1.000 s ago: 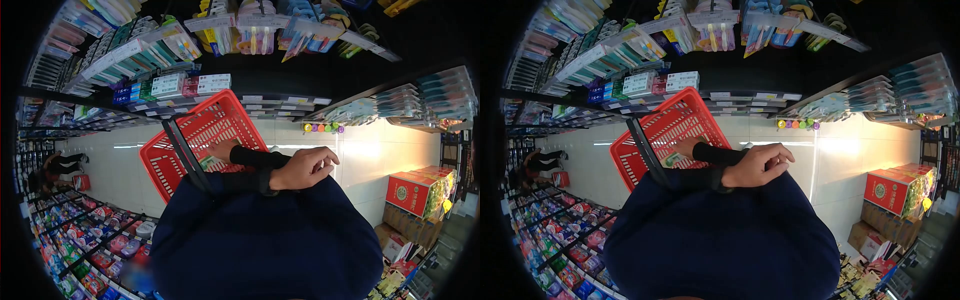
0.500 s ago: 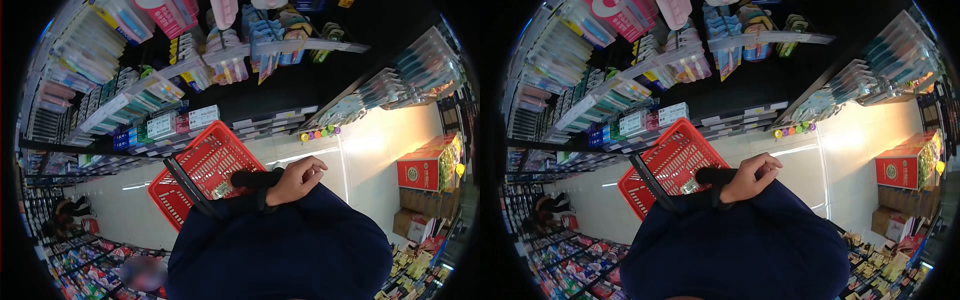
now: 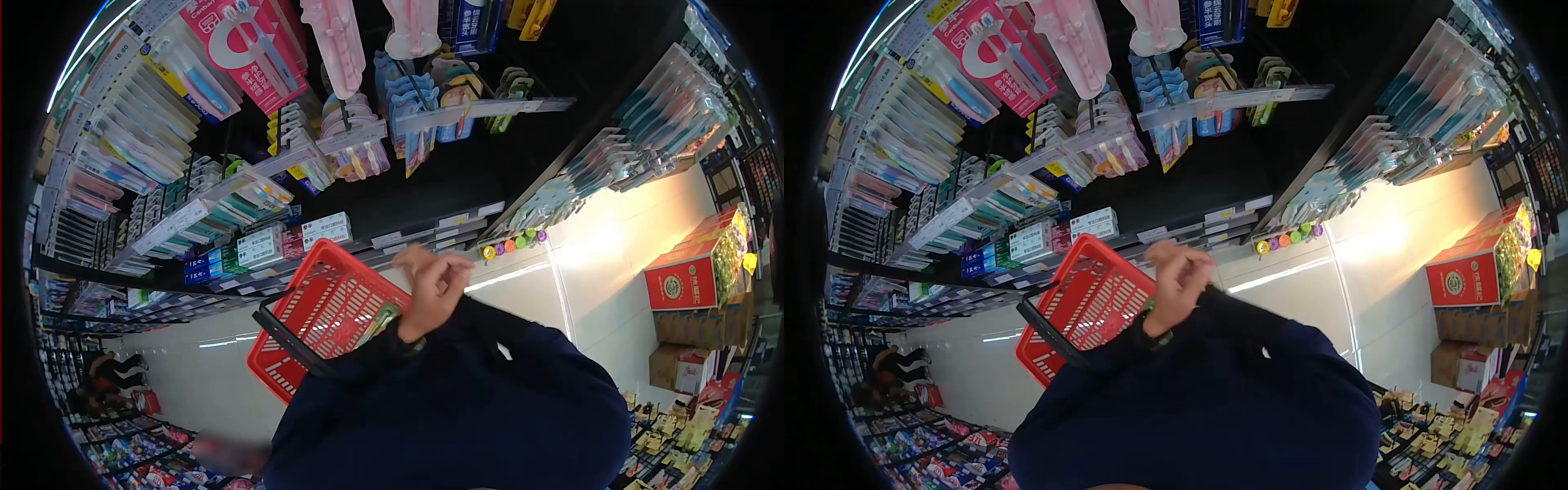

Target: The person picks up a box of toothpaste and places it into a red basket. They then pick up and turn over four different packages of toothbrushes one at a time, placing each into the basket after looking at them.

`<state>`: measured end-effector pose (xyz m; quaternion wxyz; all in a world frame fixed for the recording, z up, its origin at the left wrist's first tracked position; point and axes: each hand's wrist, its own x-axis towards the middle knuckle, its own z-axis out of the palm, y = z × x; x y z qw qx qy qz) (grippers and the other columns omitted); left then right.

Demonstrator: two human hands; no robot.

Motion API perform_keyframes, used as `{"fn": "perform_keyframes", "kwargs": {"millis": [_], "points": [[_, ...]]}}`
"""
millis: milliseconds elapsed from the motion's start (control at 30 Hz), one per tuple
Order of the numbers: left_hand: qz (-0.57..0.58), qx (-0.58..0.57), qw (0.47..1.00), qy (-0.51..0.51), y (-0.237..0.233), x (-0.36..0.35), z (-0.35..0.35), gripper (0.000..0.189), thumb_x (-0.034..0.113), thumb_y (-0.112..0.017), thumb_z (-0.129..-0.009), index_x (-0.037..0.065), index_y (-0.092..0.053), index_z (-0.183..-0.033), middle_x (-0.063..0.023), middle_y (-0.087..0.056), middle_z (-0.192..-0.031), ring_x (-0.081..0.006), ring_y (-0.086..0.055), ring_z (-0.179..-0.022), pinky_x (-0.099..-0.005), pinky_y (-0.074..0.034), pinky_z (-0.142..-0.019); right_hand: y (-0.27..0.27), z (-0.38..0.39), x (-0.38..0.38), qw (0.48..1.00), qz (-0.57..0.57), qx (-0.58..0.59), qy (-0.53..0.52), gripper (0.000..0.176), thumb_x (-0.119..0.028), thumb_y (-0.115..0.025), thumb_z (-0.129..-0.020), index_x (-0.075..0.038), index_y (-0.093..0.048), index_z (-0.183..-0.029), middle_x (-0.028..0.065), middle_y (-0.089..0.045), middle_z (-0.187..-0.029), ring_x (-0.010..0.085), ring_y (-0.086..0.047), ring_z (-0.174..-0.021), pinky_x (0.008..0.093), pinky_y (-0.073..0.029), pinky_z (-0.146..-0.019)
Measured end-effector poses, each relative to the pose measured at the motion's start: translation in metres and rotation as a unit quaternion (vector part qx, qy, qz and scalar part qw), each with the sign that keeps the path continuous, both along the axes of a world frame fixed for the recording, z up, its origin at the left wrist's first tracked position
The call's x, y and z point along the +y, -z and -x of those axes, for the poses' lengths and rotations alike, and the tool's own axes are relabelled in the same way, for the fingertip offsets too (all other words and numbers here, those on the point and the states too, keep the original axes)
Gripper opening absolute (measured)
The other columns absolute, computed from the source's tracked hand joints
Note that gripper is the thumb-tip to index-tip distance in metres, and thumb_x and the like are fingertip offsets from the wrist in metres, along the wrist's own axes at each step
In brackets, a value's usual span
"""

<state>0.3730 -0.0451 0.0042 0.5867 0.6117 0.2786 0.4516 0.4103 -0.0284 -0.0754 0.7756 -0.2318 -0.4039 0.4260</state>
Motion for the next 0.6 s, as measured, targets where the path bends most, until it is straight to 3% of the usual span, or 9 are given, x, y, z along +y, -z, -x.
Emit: {"fn": "perform_keyframes", "kwargs": {"millis": [33, 67, 100, 133, 233, 367, 433, 467, 600], "points": [[-0.02, 0.006, 0.999, -0.025, 0.001, 0.009, 0.003, 0.008, 0.003, -0.058, -0.086, 0.001, -0.059, -0.094, -0.0002, -0.056, -0.075, -0.0055, -0.051, -0.065, -0.019, -0.041, -0.059, 0.046, -0.037, 0.028, 0.947, 0.0, -0.296, 0.125, 0.018, -0.016, -0.059, -0.078, -0.005, -0.059, -0.091, 0.0097, -0.059, -0.087, 0.0232, -0.059, -0.074, 0.0339, -0.047, -0.06], [-0.019, 0.005, 1.0, -0.021, 0.002, 0.015, 0.007, 0.008, 0.003, -0.058, -0.086, 0.001, -0.059, -0.094, -0.0002, -0.056, -0.075, -0.0055, -0.051, -0.065, -0.019, -0.041, -0.059, 0.027, -0.067, 0.051, 0.902, -0.033, -0.396, 0.169, 0.014, -0.012, -0.059, -0.08, -0.005, -0.058, -0.092, 0.0085, -0.057, -0.083, 0.0214, -0.058, -0.075, 0.032, -0.047, -0.059], [0.006, 0.001, 1.0, -0.027, 0.001, 0.021, 0.01, 0.009, 0.004, -0.055, -0.088, 0.001, -0.057, -0.096, -0.0004, -0.055, -0.077, -0.0053, -0.051, -0.067, -0.0188, -0.041, -0.059, 0.0, -0.076, 0.063, 0.901, 0.078, -0.377, 0.201, 0.013, -0.006, -0.06, -0.08, -0.004, -0.056, -0.092, 0.0089, -0.056, -0.086, 0.0222, -0.058, -0.074, 0.0299, -0.047, -0.058], [0.03, -0.003, 0.999, -0.035, 0.001, 0.027, 0.012, 0.009, 0.004, -0.053, -0.09, 0.0, -0.055, -0.097, -0.0006, -0.054, -0.078, -0.0052, -0.052, -0.069, -0.0187, -0.042, -0.058, -0.013, -0.086, 0.08, 0.897, 0.09, -0.36, 0.239, 0.019, -0.001, -0.063, -0.078, -0.003, -0.055, -0.095, 0.0101, -0.054, -0.092, 0.023, -0.058, -0.077, 0.0287, -0.048, -0.059], [0.075, -0.02, 0.996, -0.052, 0.005, 0.041, 0.02, 0.008, 0.004, -0.053, -0.09, 0.001, -0.056, -0.097, -0.0001, -0.053, -0.077, -0.0045, -0.049, -0.065, -0.0182, -0.04, -0.056, -0.034, -0.114, 0.128, 0.84, 0.082, -0.438, 0.311, 0.044, -0.012, -0.072, -0.076, 0.0, -0.049, -0.111, 0.0134, -0.051, -0.106, 0.0238, -0.055, -0.098, 0.0331, -0.048, -0.078], [0.115, -0.046, 0.989, -0.079, 0.005, 0.045, 0.022, 0.009, 0.005, -0.053, -0.09, 0.001, -0.056, -0.097, -0.0001, -0.052, -0.076, -0.0046, -0.048, -0.064, -0.0182, -0.04, -0.055, -0.051, -0.112, 0.167, 0.823, 0.092, -0.445, 0.342, 0.065, -0.024, -0.078, -0.07, 0.005, -0.043, -0.116, 0.0183, -0.049, -0.109, 0.03, -0.052, -0.104, 0.0379, -0.043, -0.088], [0.107, -0.059, 0.989, -0.078, 0.007, 0.043, 0.024, 0.009, 0.006, -0.053, -0.09, 0.001, -0.056, -0.097, -0.0007, -0.053, -0.077, -0.0048, -0.048, -0.064, -0.0185, -0.04, -0.055, -0.047, -0.106, 0.182, 0.831, 0.109, -0.421, 0.347, 0.079, -0.032, -0.081, -0.065, 0.011, -0.039, -0.116, 0.0242, -0.047, -0.112, 0.0351, -0.049, -0.107, 0.0388, -0.04, -0.091], [0.111, -0.055, 0.989, -0.078, 0.008, 0.041, 0.024, 0.009, 0.006, -0.053, -0.09, 0.001, -0.056, -0.097, 0.0, -0.053, -0.076, -0.004, -0.049, -0.065, -0.0179, -0.039, -0.054, -0.04, -0.106, 0.189, 0.809, 0.123, -0.456, 0.35, 0.086, -0.034, -0.081, -0.065, 0.014, -0.036, -0.119, 0.0279, -0.045, -0.114, 0.0382, -0.047, -0.109, 0.0387, -0.039, -0.092], [0.12, -0.049, 0.989, -0.074, 0.015, 0.034, 0.026, 0.009, 0.006, -0.052, -0.09, 0.001, -0.056, -0.097, 0.0006, -0.055, -0.076, -0.0033, -0.049, -0.066, -0.0176, -0.038, -0.053, -0.033, -0.099, 0.189, 0.813, 0.117, -0.442, 0.361, 0.074, -0.029, -0.079, -0.067, 0.01, -0.038, -0.116, 0.0265, -0.045, -0.109, 0.0398, -0.046, -0.104, 0.0434, -0.037, -0.091]]}}
